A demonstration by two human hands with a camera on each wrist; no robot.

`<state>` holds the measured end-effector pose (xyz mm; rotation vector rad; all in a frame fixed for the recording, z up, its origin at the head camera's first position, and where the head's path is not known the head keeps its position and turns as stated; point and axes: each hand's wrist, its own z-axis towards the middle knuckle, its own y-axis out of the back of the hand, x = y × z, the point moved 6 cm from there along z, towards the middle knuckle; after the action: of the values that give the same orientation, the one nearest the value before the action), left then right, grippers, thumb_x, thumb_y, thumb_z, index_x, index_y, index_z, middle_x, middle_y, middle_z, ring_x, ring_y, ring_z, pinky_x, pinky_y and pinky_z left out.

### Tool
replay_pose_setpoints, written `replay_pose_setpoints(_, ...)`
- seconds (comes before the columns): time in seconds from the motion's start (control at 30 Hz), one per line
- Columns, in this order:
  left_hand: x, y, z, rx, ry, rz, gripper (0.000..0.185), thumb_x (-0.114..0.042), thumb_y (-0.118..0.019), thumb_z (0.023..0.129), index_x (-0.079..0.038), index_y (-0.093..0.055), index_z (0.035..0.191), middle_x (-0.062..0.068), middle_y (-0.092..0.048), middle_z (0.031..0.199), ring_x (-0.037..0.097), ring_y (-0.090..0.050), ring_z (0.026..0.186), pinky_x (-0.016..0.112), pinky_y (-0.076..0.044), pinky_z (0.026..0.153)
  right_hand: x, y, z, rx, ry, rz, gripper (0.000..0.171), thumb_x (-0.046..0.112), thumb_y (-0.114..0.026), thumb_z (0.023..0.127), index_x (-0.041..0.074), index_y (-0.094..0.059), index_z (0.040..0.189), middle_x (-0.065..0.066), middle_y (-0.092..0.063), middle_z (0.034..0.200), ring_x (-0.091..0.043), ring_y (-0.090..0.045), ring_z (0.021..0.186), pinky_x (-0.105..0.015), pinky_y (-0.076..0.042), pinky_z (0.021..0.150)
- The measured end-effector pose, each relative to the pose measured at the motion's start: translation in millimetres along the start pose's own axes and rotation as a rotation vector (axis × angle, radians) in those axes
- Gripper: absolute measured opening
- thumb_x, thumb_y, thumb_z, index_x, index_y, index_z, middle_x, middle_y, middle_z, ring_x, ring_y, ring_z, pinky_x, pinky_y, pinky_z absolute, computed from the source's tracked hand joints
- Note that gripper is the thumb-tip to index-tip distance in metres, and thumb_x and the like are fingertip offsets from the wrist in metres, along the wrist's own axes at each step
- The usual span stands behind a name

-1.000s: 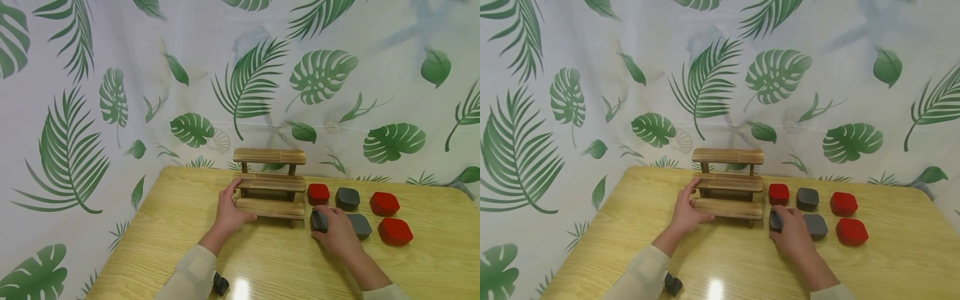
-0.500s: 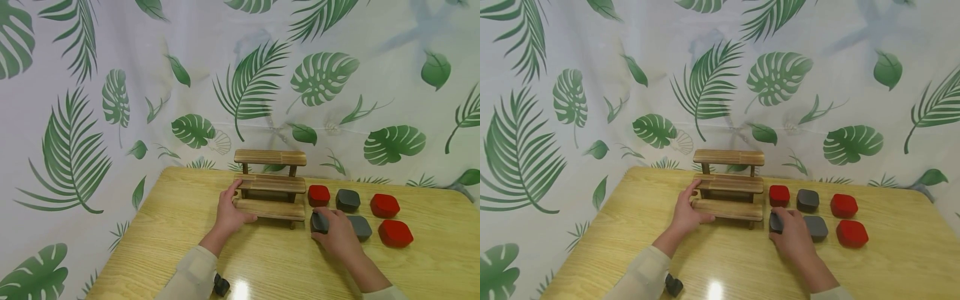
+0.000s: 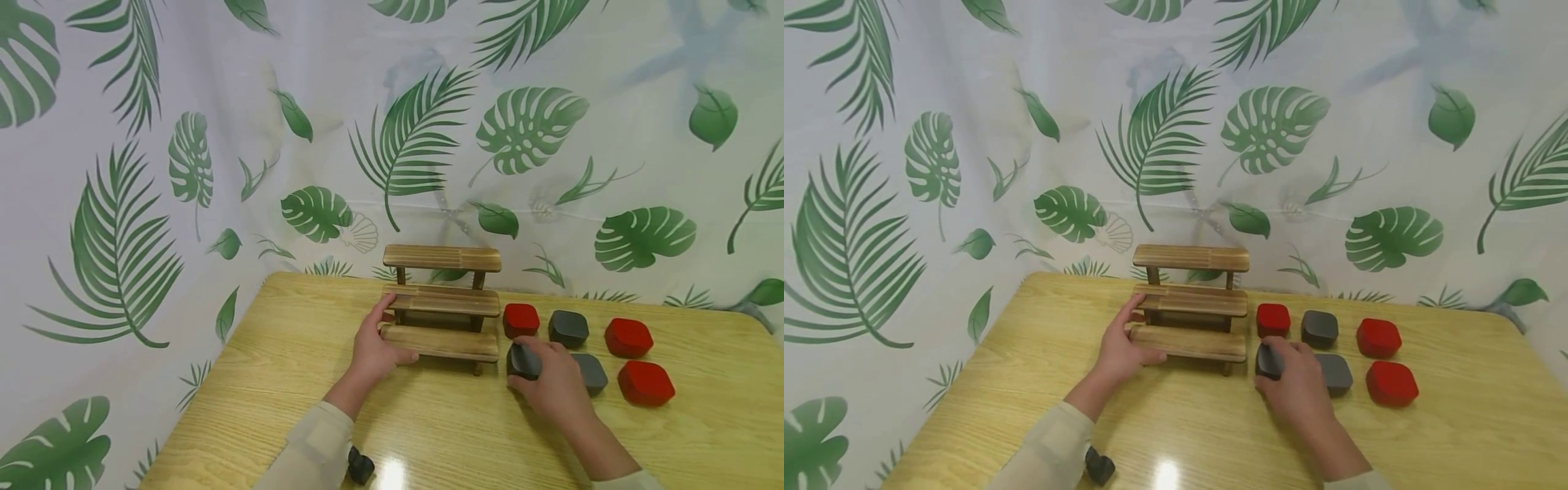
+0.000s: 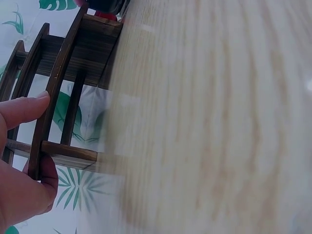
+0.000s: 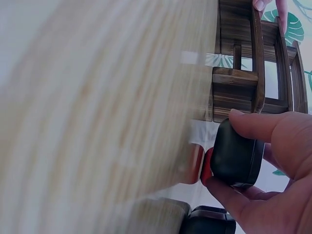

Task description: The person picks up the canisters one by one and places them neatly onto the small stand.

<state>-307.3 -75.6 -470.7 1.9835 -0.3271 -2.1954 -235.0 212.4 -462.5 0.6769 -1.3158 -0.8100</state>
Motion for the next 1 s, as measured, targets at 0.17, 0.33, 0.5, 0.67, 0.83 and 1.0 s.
replay_pose_setpoints(0.17, 1.0, 1.8, 0.5, 0.015, 0.0, -0.029, 0.111, 0.01, -0.093, 0.057, -0.034, -0.047, 0.148, 0.007, -0.054, 0.123, 0.025, -0.052, 0.104, 0.037, -0.05, 0.074, 0.3, 2.1, -0.6, -0.028, -0.012, 0.015, 0.064, 0.016, -0.086, 0.077, 0.007, -0.058, 0.135, -0.034, -0.052, 0.128, -0.058, -0.049, 0.114, -0.069, -0.042, 0.086)
replay_pose_setpoints(0.33, 2.6, 3.2, 0.4, 0.033, -0.004, -0.041, 0.109, 0.01, -0.092, 0.059, -0.034, -0.047, 0.149, 0.009, -0.053, 0.123, 0.027, -0.052, 0.104, 0.042, -0.048, 0.083, 1.6, 4.5, -1.7, -0.051, -0.018, 0.031, 0.064, 0.017, -0.086, 0.078, 0.008, -0.058, 0.135, -0.034, -0.052, 0.127, -0.059, -0.049, 0.112, -0.068, -0.043, 0.083)
replay_pose_setpoints(0.5, 2.4, 4.6, -0.4, 0.069, 0.013, -0.079, 0.107, 0.013, -0.089, 0.062, -0.034, -0.047, 0.148, 0.011, -0.052, 0.124, 0.029, -0.05, 0.109, 0.038, -0.051, 0.074, 1.5, 6.3, -1.9, -0.086, -0.022, 0.041, 0.063, 0.017, -0.085, 0.079, 0.009, -0.058, 0.134, -0.032, -0.051, 0.127, -0.058, -0.049, 0.111, -0.067, -0.044, 0.082)
replay_pose_setpoints(0.67, 2.2, 4.7, -0.8, 0.105, 0.046, -0.122, 0.107, 0.019, -0.083, 0.062, -0.037, -0.048, 0.147, 0.011, -0.05, 0.127, 0.03, -0.052, 0.105, 0.034, -0.05, 0.059, 3.1, 8.1, -1.5, -0.099, -0.034, 0.039, 0.062, 0.016, -0.085, 0.078, 0.01, -0.058, 0.134, -0.032, -0.049, 0.129, -0.058, -0.05, 0.11, -0.067, -0.044, 0.082)
replay_pose_setpoints(0.83, 0.2, 4.8, -0.3, 0.122, 0.032, -0.142, 0.108, 0.024, -0.077, 0.061, -0.034, -0.049, 0.147, 0.014, -0.05, 0.129, 0.029, -0.054, 0.097, 0.032, -0.047, 0.055, 7.4, 12.6, 0.5, -0.107, -0.026, 0.046, 0.062, 0.016, -0.084, 0.079, 0.011, -0.058, 0.135, -0.031, -0.049, 0.131, -0.056, -0.05, 0.111, -0.067, -0.043, 0.082)
replay_pose_setpoints(1.0, -1.3, 6.0, -0.2, 0.136, 0.04, -0.17, 0.106, 0.025, -0.075, 0.062, -0.029, -0.047, 0.149, 0.021, -0.047, 0.13, 0.027, -0.049, 0.081, 0.032, -0.044, 0.053, 11.9, 16.8, 1.8, -0.116, -0.015, 0.05, 0.062, 0.016, -0.084, 0.079, 0.009, -0.058, 0.135, -0.032, -0.049, 0.13, -0.057, -0.049, 0.111, -0.068, -0.042, 0.083)
